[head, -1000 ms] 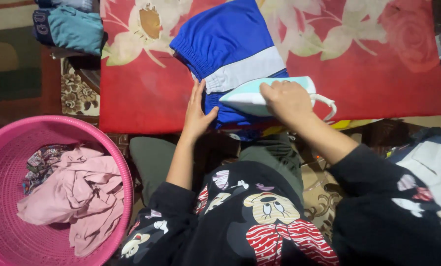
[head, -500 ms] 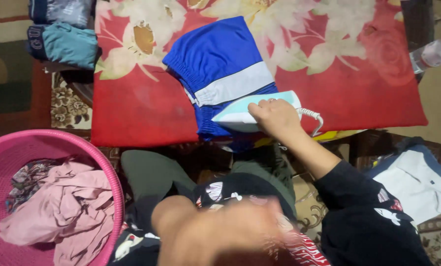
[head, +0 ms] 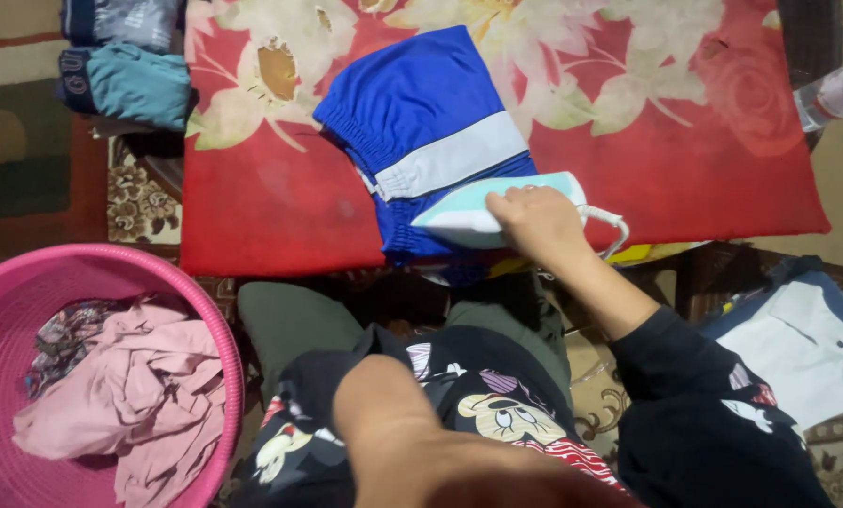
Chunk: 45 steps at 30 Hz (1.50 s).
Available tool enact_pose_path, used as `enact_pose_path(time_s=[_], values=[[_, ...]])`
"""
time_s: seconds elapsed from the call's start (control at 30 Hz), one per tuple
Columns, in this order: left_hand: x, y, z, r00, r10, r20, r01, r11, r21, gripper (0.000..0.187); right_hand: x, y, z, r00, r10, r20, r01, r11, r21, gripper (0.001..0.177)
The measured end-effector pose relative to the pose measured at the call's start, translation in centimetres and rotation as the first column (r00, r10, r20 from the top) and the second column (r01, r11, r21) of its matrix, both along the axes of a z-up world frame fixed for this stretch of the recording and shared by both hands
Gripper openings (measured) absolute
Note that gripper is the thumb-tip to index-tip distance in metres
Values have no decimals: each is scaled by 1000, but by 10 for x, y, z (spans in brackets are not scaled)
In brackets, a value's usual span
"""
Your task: Ironing various items of clothing on a low table and then folding them.
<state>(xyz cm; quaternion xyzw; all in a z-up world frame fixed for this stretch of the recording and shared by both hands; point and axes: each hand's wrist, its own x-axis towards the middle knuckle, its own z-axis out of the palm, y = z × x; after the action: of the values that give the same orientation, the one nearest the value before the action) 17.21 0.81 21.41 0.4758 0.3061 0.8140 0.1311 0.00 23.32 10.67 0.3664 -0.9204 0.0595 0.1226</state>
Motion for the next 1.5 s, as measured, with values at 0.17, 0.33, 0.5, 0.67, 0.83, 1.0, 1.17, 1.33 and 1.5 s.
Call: enact_pose_path(time_s=[0.17,0.33,0.5,0.67,0.83,1.0,1.17,1.33,1.5], values=[[5,35,1,995,-63,-71,69,994,89,80,3,-15,3,989,-149,23,150,988,-43,20],[3,74,-11,972,-206,-111,222,961,162,83,6,-12,2,997,-54,48,53,998,18,13],[-14,71,29,967,-171,-188,200,969,145,70,7,-17,-1,985,-166,-43,168,985,45,14],[-44,44,36,927,214,-309,-167,971,173,44,8,-12,-2,987,-145,-66,148,988,44,13],[-63,33,22,624,687,-373,-686,710,161,14,4,5,1,996,-69,-48,73,994,87,11],[-100,26,15,138,896,-421,-983,73,-167,6,5,24,15,996,-56,74,38,974,221,8],[-154,37,-78,231,870,-435,-861,-26,-508,23,2,59,17,972,-104,209,56,973,226,17],[-177,59,-166,356,796,-490,-822,17,-569,33,-29,122,17,889,-380,254,290,899,329,23],[-188,77,-209,350,371,-860,-815,-333,-475,73,-83,221,-5,737,-617,275,606,784,136,48]])
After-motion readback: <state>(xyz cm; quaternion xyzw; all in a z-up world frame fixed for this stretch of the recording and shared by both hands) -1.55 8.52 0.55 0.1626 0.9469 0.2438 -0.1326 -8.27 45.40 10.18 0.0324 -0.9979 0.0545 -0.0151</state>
